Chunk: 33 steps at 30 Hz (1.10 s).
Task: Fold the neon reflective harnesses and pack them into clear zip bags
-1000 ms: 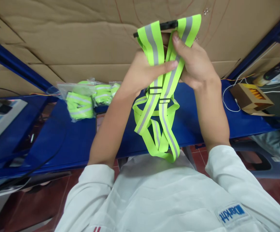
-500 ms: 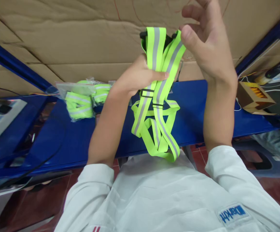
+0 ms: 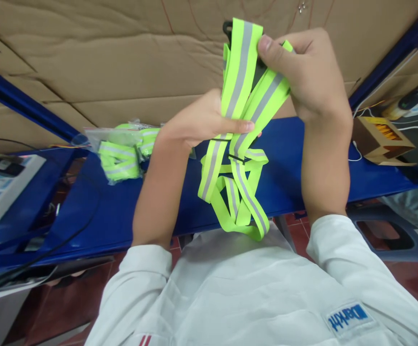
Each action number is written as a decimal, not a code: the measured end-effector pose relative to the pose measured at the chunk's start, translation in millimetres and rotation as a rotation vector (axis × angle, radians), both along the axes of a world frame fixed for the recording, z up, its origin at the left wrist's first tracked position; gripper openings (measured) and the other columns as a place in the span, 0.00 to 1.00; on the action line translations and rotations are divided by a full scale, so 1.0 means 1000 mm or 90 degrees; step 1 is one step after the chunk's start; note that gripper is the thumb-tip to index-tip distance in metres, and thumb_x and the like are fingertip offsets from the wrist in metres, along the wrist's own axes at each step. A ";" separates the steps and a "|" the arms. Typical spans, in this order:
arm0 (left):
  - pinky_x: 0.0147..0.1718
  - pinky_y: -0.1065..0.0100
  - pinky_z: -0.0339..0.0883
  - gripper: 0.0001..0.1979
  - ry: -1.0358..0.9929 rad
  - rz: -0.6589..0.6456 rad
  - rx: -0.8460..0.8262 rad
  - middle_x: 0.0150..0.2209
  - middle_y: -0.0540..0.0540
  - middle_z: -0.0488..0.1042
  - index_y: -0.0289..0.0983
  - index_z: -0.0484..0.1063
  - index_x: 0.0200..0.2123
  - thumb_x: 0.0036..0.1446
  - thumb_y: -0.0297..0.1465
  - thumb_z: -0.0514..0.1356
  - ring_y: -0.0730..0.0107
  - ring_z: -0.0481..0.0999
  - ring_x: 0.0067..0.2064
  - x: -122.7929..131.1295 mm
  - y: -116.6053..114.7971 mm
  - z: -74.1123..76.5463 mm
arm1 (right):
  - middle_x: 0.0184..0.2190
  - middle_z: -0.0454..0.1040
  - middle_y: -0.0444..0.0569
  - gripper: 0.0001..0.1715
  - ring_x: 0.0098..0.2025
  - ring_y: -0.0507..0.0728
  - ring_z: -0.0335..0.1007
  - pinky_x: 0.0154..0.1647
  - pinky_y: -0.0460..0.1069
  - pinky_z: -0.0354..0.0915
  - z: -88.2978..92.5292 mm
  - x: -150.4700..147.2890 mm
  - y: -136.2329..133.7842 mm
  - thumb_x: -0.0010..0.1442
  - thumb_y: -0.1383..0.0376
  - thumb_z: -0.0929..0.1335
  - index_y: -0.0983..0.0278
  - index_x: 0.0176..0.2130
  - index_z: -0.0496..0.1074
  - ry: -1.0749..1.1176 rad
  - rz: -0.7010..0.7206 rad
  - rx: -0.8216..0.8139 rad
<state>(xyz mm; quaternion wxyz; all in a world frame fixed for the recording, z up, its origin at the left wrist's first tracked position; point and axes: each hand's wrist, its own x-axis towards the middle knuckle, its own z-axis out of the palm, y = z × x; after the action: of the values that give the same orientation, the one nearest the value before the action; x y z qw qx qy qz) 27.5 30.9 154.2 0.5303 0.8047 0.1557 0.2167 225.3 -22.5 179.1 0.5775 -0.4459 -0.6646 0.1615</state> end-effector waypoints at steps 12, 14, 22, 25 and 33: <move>0.49 0.61 0.75 0.22 0.043 0.025 0.147 0.44 0.45 0.81 0.34 0.79 0.44 0.49 0.40 0.74 0.59 0.81 0.48 -0.013 0.021 -0.005 | 0.31 0.73 0.44 0.09 0.32 0.52 0.65 0.34 0.49 0.61 -0.021 -0.007 0.025 0.62 0.59 0.75 0.60 0.36 0.74 0.001 0.072 -0.118; 0.50 0.61 0.74 0.21 0.036 0.045 0.133 0.43 0.46 0.81 0.36 0.79 0.45 0.49 0.39 0.73 0.57 0.80 0.50 -0.013 0.029 -0.009 | 0.29 0.71 0.46 0.19 0.34 0.54 0.65 0.38 0.51 0.60 -0.019 -0.010 0.020 0.69 0.54 0.70 0.60 0.29 0.70 -0.161 0.028 -0.054; 0.54 0.58 0.73 0.17 0.031 0.079 0.126 0.43 0.47 0.79 0.38 0.77 0.41 0.48 0.35 0.74 0.54 0.79 0.54 -0.009 0.033 -0.014 | 0.50 0.79 0.57 0.26 0.51 0.68 0.71 0.54 0.60 0.64 -0.015 -0.021 -0.002 0.70 0.42 0.66 0.61 0.47 0.75 -0.467 -0.085 -0.010; 0.54 0.59 0.74 0.20 0.006 0.079 0.072 0.45 0.47 0.80 0.38 0.77 0.41 0.45 0.34 0.75 0.53 0.80 0.55 -0.007 0.035 -0.019 | 0.54 0.79 0.55 0.17 0.55 0.68 0.72 0.58 0.61 0.66 -0.024 -0.025 0.003 0.71 0.51 0.66 0.59 0.51 0.73 -0.434 -0.059 -0.022; 0.50 0.60 0.78 0.22 -0.024 0.059 -0.045 0.45 0.43 0.83 0.39 0.76 0.46 0.47 0.37 0.74 0.53 0.83 0.53 0.003 0.039 -0.031 | 0.47 0.79 0.46 0.19 0.47 0.60 0.69 0.53 0.52 0.62 -0.024 -0.016 0.010 0.72 0.46 0.66 0.57 0.43 0.72 -0.371 -0.055 -0.048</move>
<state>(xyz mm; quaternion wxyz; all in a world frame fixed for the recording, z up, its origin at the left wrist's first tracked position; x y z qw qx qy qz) 30.5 70.3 123.3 0.5510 0.7730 0.1902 0.2504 208.9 -12.1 155.4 0.3515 -0.5226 -0.7763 0.0262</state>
